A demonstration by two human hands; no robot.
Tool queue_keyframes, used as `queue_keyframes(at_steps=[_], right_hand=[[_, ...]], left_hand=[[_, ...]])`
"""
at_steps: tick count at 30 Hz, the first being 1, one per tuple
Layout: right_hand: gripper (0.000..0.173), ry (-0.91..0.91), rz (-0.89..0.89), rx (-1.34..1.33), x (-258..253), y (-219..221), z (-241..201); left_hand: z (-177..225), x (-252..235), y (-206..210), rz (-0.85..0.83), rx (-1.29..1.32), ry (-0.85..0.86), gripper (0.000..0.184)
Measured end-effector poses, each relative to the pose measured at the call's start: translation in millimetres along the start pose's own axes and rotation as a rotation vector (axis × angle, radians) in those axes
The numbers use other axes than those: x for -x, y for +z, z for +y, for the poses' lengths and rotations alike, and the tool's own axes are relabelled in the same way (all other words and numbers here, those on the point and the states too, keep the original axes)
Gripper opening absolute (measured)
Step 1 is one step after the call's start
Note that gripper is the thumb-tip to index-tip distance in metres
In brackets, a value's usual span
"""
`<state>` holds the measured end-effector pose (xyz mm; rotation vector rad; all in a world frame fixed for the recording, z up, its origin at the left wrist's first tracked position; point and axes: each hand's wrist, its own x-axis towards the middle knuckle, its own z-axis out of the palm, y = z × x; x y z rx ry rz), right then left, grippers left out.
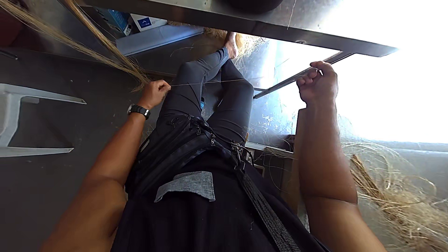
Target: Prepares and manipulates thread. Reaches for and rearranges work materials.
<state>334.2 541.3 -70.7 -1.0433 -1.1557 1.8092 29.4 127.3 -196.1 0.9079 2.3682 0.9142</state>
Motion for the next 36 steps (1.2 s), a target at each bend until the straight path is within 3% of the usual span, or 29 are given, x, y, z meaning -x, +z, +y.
queue_keyframes(at_steps=[4, 9, 17, 24, 27, 32, 36], right_hand=[[0.017, -0.006, 0.024, 0.002, -2, 1, 0], [0.015, -0.029, 0.072, -0.005, -3, -2, -2], [0.013, -0.045, 0.120, -0.010, -1, -1, -2], [0.011, -0.050, 0.128, -0.015, 1, 0, -2], [0.013, -0.020, 0.106, -0.008, 5, 3, -3], [0.025, 0.066, -0.150, 0.032, 22, 17, -3], [0.035, 0.021, -0.501, 0.153, 50, 38, 2]], left_hand=[[-18, 16, -28, -0.105, 0.420, -0.144, 0.019], [-34, 34, -52, -0.260, 0.641, -0.179, 0.019], [-69, 47, -59, -0.093, 0.435, -0.284, 0.019], [-88, 59, -64, 0.114, 0.466, -0.440, 0.018], [-83, 60, -68, 0.254, 0.460, -0.545, 0.026], [-44, 41, -69, 0.326, 0.526, -0.525, 0.039], [27, 14, -62, 0.072, 0.571, -0.218, 0.043]])
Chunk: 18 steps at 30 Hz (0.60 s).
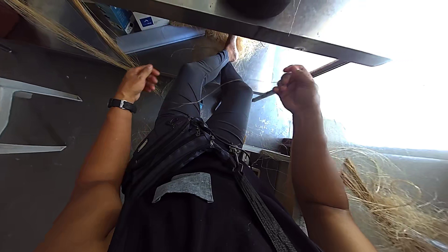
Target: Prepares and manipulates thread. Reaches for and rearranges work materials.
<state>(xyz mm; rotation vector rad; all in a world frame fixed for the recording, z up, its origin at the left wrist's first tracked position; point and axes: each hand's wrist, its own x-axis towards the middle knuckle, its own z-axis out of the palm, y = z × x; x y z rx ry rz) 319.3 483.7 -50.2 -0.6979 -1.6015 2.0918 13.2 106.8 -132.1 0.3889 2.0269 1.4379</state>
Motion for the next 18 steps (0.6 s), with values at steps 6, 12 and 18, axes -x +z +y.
queue_keyframes(at_steps=[6, 12, 18], right_hand=[[0.025, 0.015, -0.348, 0.125, 25, 46, 17], [0.020, 0.014, -0.510, 0.399, 29, 54, 31], [0.020, 0.049, -0.555, 0.579, 19, 42, 35]], left_hand=[[91, 19, 120, -0.685, -0.168, 0.308, 0.041], [99, 26, 180, -0.526, 0.078, 0.460, 0.027], [95, 19, 146, -0.483, 0.349, 0.290, 0.034]])
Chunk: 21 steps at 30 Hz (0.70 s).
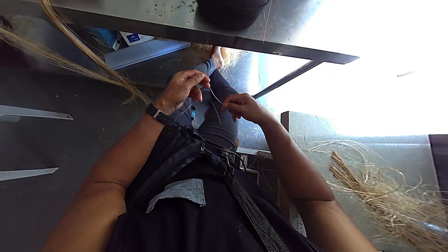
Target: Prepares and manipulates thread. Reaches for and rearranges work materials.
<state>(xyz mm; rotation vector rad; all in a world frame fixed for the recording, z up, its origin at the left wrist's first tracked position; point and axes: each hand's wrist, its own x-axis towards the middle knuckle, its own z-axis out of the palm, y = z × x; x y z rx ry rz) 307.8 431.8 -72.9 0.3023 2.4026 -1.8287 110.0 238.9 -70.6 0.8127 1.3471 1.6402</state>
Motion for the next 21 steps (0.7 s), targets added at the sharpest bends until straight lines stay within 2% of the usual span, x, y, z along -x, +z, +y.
queue_keyframes(at_steps=[3, 5, 7, 11, 13, 18, 21], right_hand=[[0.019, 0.004, 0.066, -0.027, -1, 2, -1], [0.019, 0.009, 0.094, -0.061, -2, 4, -3], [0.019, -0.012, 0.080, -0.075, -2, 8, -2], [0.019, -0.027, -0.027, -0.003, -2, 15, -4], [0.020, 0.021, -0.065, 0.120, -3, 14, -6], [0.026, 0.266, -0.057, 0.540, -5, -2, 6], [0.026, 0.436, -0.064, 0.644, -7, -18, 13]], left_hand=[[4, 9, -9, -0.175, -0.174, -0.194, 0.058], [0, 10, -1, -0.329, -0.262, -0.323, 0.058], [-10, 7, 13, -0.366, -0.240, -0.365, 0.049], [-22, -5, 30, -0.171, 0.032, -0.250, 0.030], [-17, -8, 26, -0.144, 0.133, -0.175, 0.028], [22, -1, -15, 0.058, 0.040, -0.018, 0.033], [44, 9, -44, 0.195, 0.015, 0.040, 0.035]])
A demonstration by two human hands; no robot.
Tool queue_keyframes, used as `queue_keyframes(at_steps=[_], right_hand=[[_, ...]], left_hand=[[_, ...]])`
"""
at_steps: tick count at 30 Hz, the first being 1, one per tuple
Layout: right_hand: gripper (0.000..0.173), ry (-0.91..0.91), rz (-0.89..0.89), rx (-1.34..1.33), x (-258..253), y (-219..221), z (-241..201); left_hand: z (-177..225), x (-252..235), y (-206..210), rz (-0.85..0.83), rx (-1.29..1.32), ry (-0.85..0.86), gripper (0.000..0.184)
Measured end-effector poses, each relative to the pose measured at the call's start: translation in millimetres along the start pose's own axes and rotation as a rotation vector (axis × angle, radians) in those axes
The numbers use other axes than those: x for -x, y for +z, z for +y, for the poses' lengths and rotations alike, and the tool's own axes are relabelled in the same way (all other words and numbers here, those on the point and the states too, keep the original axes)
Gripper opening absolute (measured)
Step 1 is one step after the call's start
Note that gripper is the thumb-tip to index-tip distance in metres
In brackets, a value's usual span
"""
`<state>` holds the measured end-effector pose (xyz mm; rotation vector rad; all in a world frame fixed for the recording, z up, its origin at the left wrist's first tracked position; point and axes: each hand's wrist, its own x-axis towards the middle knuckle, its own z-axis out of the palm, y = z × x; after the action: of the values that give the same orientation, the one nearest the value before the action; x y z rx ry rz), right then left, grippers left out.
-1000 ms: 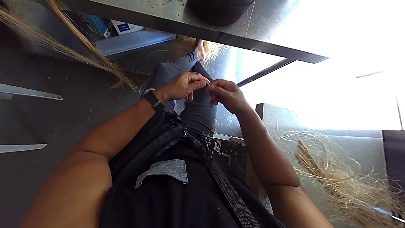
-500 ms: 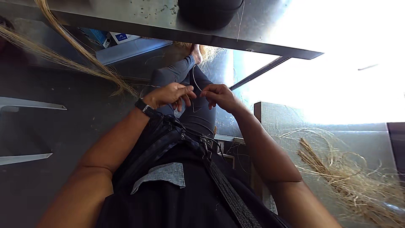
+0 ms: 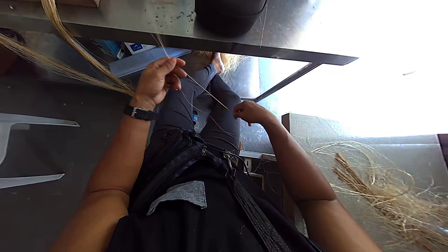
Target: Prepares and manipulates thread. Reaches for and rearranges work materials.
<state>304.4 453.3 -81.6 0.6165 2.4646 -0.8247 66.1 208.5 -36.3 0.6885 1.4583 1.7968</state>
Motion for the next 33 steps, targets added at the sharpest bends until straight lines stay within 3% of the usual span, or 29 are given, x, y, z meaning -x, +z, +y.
queue_keyframes(at_steps=[5, 15, 18, 22, 24, 27, 30, 33], right_hand=[[0.026, 0.115, 0.031, 0.022, -7, -12, 20], [0.025, 0.138, 0.077, -0.035, -17, -4, 36], [0.030, 0.146, 0.170, -0.038, -4, -10, 27], [0.032, 0.258, 0.516, -0.011, 9, -15, 9], [0.026, 0.087, 0.714, -0.034, 16, -16, -2], [0.022, -0.456, 0.877, -0.073, 22, -9, -27], [0.024, -0.840, 0.819, -0.164, 32, 12, -61], [0.031, -0.901, 0.718, -0.117, 35, 33, -75]], left_hand=[[14, 13, -21, 0.082, -0.043, 0.107, 0.034], [16, 19, -17, 0.035, -0.122, 0.152, 0.033], [20, 32, -14, 0.031, -0.098, 0.079, 0.033], [5, 12, -25, -0.121, -0.003, 0.104, 0.035], [-1, 8, -22, -0.188, -0.036, 0.090, 0.037], [-14, 8, -6, -0.261, -0.277, 0.001, 0.034], [-28, 13, 28, -0.354, -0.478, -0.126, 0.027], [-40, 15, 56, -0.535, -0.604, -0.243, 0.025]])
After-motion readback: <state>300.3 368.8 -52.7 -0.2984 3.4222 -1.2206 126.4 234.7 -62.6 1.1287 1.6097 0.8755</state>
